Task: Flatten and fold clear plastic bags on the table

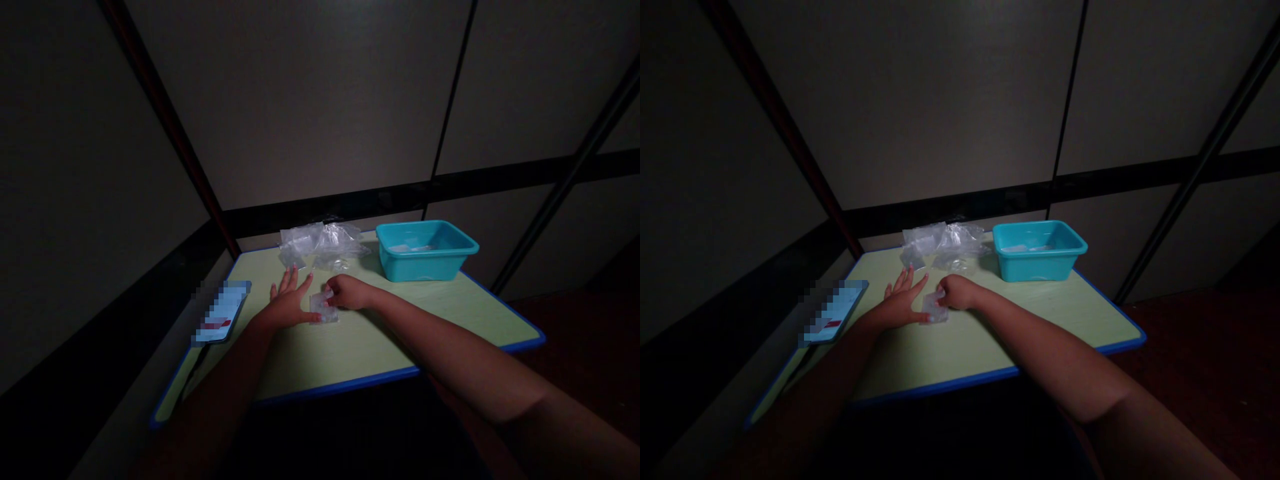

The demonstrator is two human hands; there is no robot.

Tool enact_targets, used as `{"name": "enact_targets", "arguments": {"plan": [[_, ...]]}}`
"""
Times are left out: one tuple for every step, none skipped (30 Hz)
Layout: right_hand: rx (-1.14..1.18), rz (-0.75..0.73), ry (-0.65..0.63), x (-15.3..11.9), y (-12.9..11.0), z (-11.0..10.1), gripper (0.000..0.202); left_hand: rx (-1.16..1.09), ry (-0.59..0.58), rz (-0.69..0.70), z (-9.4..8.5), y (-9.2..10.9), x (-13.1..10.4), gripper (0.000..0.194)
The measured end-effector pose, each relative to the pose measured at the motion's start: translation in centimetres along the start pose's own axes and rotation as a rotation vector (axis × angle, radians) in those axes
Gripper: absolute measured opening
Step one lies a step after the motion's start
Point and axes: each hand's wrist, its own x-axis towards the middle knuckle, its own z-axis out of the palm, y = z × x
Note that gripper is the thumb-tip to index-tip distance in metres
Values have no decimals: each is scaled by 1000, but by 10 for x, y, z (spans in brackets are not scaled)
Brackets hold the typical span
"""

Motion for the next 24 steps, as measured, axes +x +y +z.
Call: {"name": "enact_targets", "arguments": {"plan": [[3, 0, 13, 0, 0, 1, 6, -11, 16, 4, 0, 0, 0, 108], [5, 0, 26, 0, 0, 1, 5, -31, 50, 13, -1, 0, 1, 101], [8, 3, 41, 1, 0, 2, 6, -64, 105, 29, -1, -1, 1, 91], [12, 5, 56, 1, 0, 3, 6, -112, 177, 49, -2, -2, 3, 79], [20, 6, 69, 1, 1, 4, 7, -176, 260, 71, -2, -2, 4, 68], [33, 5, 80, 1, 2, 4, 8, -257, 342, 89, -2, -3, 5, 60], [52, 0, 90, 2, 2, 4, 8, -350, 413, 96, -2, -3, 7, 56], [77, -8, 101, 2, 3, 5, 8, -455, 463, 90, -2, -3, 8, 54], [102, -19, 112, 2, 4, 5, 8, -572, 493, 71, -2, -2, 9, 55], [128, -32, 123, 3, 5, 5, 7, -701, 501, 45, -3, -1, 10, 56], [156, -43, 134, 3, 6, 5, 8, -841, 491, 22, -4, 0, 10, 57], [186, -53, 145, 4, 7, 6, 8, -987, 463, 5, -5, 2, 10, 60], [217, -61, 154, 5, 7, 6, 9, -1130, 416, -7, -6, 3, 10, 62], [251, -68, 164, 5, 8, 6, 9, -1257, 357, -15, -8, 5, 9, 64], [284, -74, 172, 6, 8, 6, 9, -1360, 288, -23, -9, 7, 8, 65], [315, -79, 180, 6, 8, 7, 9, -1438, 215, -33, -10, 8, 7, 64], [339, -86, 187, 6, 8, 7, 9, -1495, 153, -45, -11, 9, 6, 62], [356, -92, 193, 6, 8, 7, 9, -1539, 103, -53, -12, 10, 5, 59], [367, -97, 198, 6, 8, 6, 9, -1574, 67, -56, -12, 11, 4, 55], [371, -102, 205, 6, 8, 6, 9, -1604, 45, -56, -12, 11, 3, 50], [372, -105, 216, 7, 8, 6, 10, -1628, 31, -59, -11, 11, 2, 44], [373, -107, 229, 7, 9, 6, 11, -1646, 19, -65, -11, 11, 2, 38], [376, -108, 243, 8, 10, 6, 11, -1658, 5, -76, -10, 11, 2, 33], [382, -108, 259, 8, 10, 6, 11, -1665, -11, -89, -10, 10, 1, 29]]}}
